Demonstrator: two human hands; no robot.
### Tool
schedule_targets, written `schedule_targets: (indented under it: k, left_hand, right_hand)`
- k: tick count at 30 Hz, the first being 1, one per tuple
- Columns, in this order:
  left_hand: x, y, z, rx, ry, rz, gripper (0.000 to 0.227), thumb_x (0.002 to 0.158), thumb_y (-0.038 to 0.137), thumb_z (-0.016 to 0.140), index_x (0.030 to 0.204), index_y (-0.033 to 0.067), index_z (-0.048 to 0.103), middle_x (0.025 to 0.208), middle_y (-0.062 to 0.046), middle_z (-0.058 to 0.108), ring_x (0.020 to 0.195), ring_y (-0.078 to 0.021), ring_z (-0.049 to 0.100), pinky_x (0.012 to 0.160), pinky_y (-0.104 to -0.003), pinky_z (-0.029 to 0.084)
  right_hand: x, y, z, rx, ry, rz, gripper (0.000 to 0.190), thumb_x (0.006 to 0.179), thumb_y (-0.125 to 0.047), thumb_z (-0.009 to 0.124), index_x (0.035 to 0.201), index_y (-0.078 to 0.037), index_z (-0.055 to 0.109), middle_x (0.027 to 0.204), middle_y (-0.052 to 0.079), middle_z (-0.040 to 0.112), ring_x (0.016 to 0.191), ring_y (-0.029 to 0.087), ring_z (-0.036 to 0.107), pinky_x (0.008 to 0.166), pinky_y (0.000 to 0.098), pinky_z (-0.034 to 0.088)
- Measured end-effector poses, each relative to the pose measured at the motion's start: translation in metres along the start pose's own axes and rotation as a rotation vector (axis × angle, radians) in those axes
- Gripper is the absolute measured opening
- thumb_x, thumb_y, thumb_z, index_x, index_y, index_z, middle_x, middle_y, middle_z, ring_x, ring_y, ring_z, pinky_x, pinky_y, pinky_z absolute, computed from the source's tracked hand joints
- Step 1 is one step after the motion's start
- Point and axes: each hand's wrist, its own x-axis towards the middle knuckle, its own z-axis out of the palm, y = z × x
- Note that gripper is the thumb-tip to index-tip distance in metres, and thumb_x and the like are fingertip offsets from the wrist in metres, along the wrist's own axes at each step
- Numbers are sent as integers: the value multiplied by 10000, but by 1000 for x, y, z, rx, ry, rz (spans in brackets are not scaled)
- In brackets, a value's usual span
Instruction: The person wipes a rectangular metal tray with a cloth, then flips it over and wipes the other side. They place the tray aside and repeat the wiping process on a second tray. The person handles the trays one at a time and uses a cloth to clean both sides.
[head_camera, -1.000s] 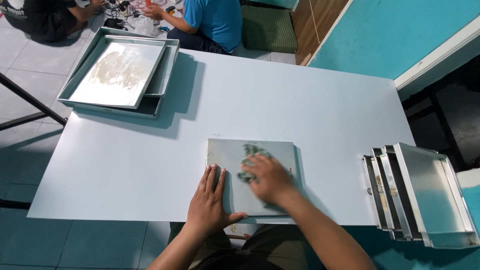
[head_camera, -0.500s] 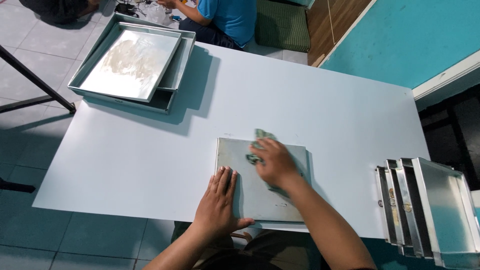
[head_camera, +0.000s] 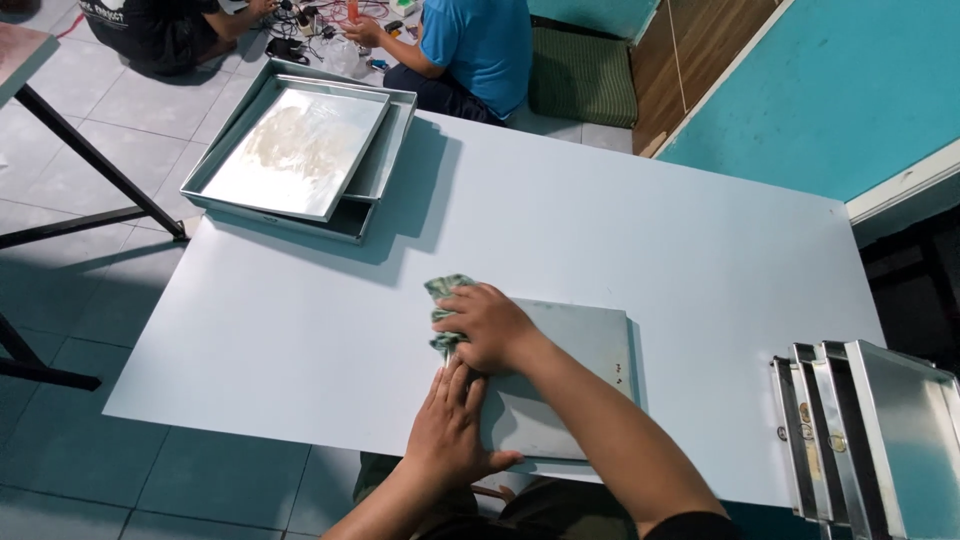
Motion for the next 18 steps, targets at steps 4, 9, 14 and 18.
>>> schedule_targets:
  k: [4, 9, 14, 18]
  left_hand:
    - [-4, -2, 7, -38, 128, 40, 1251, 648, 884, 763, 1430, -38, 439, 1525, -292, 381, 1505, -457, 279, 1222, -594, 243]
    - [-5, -3, 3, -78, 113, 42, 1231, 677, 895, 727, 1430, -28, 415, 1526, -271, 367, 1513, -456, 255, 1226, -605, 239]
    - [-3, -2, -3, -81, 54, 50, 1209, 713, 874, 727, 1445, -29, 394, 1532, -277, 354, 1513, -468, 244, 1215, -624, 229]
    - [-2, 0, -2, -110, 124, 82, 1185, 695, 869, 713, 1402, -41, 437, 1479, -284, 399, 1495, -484, 287, 1202, -646, 259]
  right_hand:
    - [-46, 17, -25, 16, 53, 8, 535, 729, -246, 641, 1253, -268, 750, 1444, 42, 634, 1385, 339, 507, 1141, 575, 354]
    - [-109, 38, -52, 20, -27, 340, 557, 797, -189, 646, 1344, -290, 684, 1517, -2, 568, 1462, 293, 427, 1231, 569, 286]
    - [-130, 63, -26, -60, 194, 485, 573, 745, -204, 612, 1294, -314, 738, 1452, 14, 623, 1397, 325, 499, 1130, 533, 397]
    - [-82, 2, -47, -10, 104, 461, 550, 816, -172, 591, 1356, -233, 676, 1484, 69, 590, 1412, 343, 474, 1156, 560, 383]
